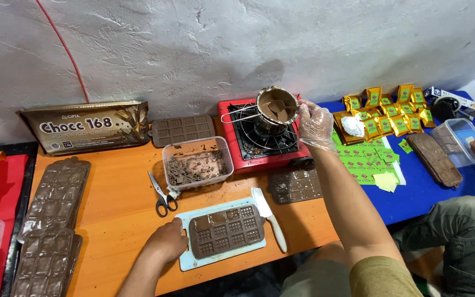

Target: The person scoops melted chocolate from a pot on a portable stove and pours it into a chocolate bar mold. They use a spoon to spread the chocolate evenly across the mold cavities. The workspace includes chocolate molds, wrappers, and a container of chocolate pieces.

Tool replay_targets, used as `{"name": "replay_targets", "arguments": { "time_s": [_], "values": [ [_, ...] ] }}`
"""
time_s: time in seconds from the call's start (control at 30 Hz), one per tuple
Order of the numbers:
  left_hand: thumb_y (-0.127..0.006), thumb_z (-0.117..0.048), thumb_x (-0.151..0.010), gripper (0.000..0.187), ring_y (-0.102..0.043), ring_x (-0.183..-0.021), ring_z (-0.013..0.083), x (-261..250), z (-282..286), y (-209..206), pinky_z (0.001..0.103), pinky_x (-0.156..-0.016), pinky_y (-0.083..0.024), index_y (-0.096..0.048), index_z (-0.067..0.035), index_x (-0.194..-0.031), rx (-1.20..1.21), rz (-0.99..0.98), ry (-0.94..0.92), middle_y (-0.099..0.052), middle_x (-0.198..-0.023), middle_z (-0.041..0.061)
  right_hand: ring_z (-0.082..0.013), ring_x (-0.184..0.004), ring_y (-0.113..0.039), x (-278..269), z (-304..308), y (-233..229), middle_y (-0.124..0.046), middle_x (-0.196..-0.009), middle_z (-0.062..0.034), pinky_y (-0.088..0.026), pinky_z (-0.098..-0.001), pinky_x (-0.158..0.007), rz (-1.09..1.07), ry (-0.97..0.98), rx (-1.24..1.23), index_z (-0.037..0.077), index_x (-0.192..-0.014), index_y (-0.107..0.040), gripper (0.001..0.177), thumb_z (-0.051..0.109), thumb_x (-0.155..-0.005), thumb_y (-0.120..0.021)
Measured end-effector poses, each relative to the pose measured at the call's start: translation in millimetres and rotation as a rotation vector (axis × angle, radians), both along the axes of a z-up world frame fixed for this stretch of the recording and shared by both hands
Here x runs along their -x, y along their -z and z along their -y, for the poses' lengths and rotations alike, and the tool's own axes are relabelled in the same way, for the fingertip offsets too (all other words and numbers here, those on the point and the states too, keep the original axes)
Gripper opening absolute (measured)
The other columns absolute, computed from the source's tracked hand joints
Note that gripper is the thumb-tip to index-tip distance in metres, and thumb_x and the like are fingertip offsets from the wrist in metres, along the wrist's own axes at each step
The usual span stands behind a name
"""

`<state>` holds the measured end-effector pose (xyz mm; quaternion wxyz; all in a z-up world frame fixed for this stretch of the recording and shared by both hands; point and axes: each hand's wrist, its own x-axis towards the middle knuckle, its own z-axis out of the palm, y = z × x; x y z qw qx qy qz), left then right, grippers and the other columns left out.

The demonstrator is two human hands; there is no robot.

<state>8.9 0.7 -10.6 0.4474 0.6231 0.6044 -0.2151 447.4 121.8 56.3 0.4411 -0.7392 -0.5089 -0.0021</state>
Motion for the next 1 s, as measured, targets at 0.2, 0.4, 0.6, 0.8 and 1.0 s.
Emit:
{"name": "replay_targets", "arguments": {
  "time_s": [0.2, 0.4, 0.6, 0.8, 1.0],
  "values": [
    [-0.044, -0.023, -0.098, 0.034, -0.063, -0.107, 0.0237, 2, 0, 7, 0.040, -0.081, -0.050, -0.050, -0.012, -0.130, -0.003, 0.021, 0.022, -0.064, -0.124, 0.009, -0.0076, -0.062, -0.066, 14, 2, -4, -0.079, -0.078, -0.0001, -0.050, -0.0303, -0.055, -0.090, 0.033, 0.053, 0.015, -0.106, -0.083, 0.028, 0.026, -0.098, -0.060],
    [-0.044, -0.022, -0.099, 0.035, -0.064, -0.109, 0.0231, 1, 0, 0, 0.039, -0.082, -0.051, -0.049, -0.013, -0.132, 0.027, 0.014, 0.005, -0.064, -0.128, 0.008, -0.0133, -0.081, -0.075, 31, 8, -20, -0.079, -0.083, -0.0053, -0.060, -0.0300, -0.085, -0.346, 0.028, 0.016, 0.008, -0.107, -0.081, 0.030, 0.021, -0.094, -0.058],
    [-0.046, -0.023, -0.098, 0.033, -0.065, -0.105, 0.0234, 2, 1, 4, 0.039, -0.080, -0.051, -0.050, -0.012, -0.129, -0.003, 0.024, 0.009, -0.065, -0.123, 0.009, -0.0087, -0.057, -0.055, 45, 18, -40, -0.074, -0.072, -0.0042, -0.042, -0.0202, -0.056, -1.077, 0.193, -0.096, 0.008, -0.099, -0.077, 0.010, 0.005, -0.092, -0.070],
    [-0.046, -0.025, -0.100, 0.039, -0.064, -0.114, 0.0242, 0, 1, -1, 0.040, -0.087, -0.054, -0.047, -0.013, -0.137, 0.002, 0.010, 0.032, -0.063, -0.133, 0.009, -0.0052, -0.045, -0.050, 51, 41, -40, -0.072, -0.070, -0.0020, -0.033, -0.0158, -0.041, -1.334, 0.313, -0.208, 0.006, -0.093, -0.074, 0.005, 0.010, -0.094, -0.077],
    [-0.044, -0.022, -0.099, 0.037, -0.064, -0.109, 0.0228, -1, 2, -1, 0.039, -0.083, -0.052, -0.048, -0.013, -0.134, 0.003, 0.009, 0.022, -0.063, -0.127, 0.009, -0.0046, -0.043, -0.054, 42, 44, -4, -0.072, -0.070, 0.0005, -0.034, -0.0143, -0.034, -1.558, 0.218, -0.219, 0.007, -0.099, -0.071, 0.009, 0.016, -0.100, -0.070]
  ]
}}
